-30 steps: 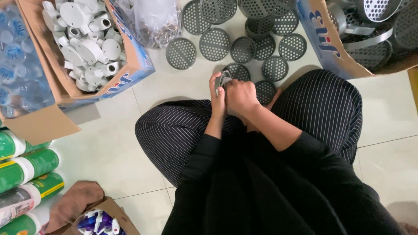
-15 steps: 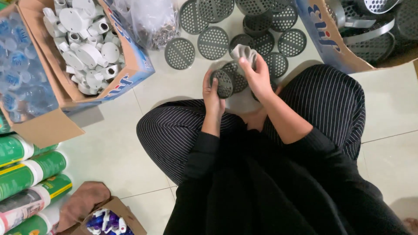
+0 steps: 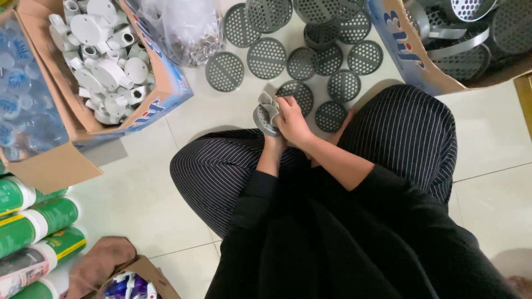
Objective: The person sits on the floor and wipes multiple round, perforated metal parts with a cloth. They handle the parts one at a time, wiping the surfaces and edges, then placing them back on the floor among other similar parts.
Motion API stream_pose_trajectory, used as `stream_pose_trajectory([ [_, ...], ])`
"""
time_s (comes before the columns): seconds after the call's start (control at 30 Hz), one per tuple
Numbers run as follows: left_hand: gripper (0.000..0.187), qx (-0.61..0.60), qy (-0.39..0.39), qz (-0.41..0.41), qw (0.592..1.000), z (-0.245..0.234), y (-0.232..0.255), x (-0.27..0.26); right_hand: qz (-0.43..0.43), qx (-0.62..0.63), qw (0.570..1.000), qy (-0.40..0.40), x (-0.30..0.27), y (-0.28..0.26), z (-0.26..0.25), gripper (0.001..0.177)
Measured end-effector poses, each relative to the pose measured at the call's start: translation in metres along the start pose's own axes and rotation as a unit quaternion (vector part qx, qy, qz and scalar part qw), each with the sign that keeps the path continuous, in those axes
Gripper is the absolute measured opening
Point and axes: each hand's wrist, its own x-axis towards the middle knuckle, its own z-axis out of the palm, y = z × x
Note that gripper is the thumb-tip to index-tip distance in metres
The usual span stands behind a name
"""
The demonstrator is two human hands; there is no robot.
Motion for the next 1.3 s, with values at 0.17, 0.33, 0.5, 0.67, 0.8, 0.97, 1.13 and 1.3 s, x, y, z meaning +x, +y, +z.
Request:
stream_pose_trajectory([
  [0.17, 0.041, -0.02, -0.016, 0.008, 1.0, -0.014, -0.009, 0.006, 0.012, -0.024, 0.999, -0.017, 0.005, -0.018, -0.023, 0.037],
  [0.33, 0.04, -0.043, -0.024, 0.019, 0.999, -0.025, -0.018, 0.014, 0.179, 0.132, 0.967, -0.127, 0.011, -0.007, -0.034, 0.065],
  [0.5, 0.04, -0.084, -0.037, 0.023, 0.996, -0.038, -0.025, 0.022, 0.211, 0.386, 0.898, -0.024, 0.012, -0.051, -0.078, 0.063],
  [0.67, 0.02, 0.436, -0.133, 0.314, 0.833, -0.008, 0.003, -0.001, 0.215, 0.54, 0.771, 0.259, 0.02, -0.034, -0.15, 0.053],
  [0.8, 0.024, 0.649, -0.17, 0.291, 0.682, -0.013, -0.022, -0.005, 0.003, 0.695, 0.59, 0.411, 0.021, 0.005, -0.186, 0.022],
  [0.97, 0.011, 0.658, -0.144, 0.321, 0.665, -0.017, -0.032, 0.001, 0.024, 0.736, 0.579, 0.35, 0.026, -0.021, -0.164, 0.046],
  [1.13, 0.006, 0.613, -0.146, 0.286, 0.722, -0.007, -0.012, -0.006, 0.044, 0.592, 0.77, 0.234, 0.029, -0.022, -0.121, 0.037],
  [1.3, 0.013, 0.359, -0.058, 0.261, 0.894, -0.017, -0.014, 0.01, -0.143, -0.058, 0.987, 0.051, 0.013, -0.04, -0.079, 0.048],
])
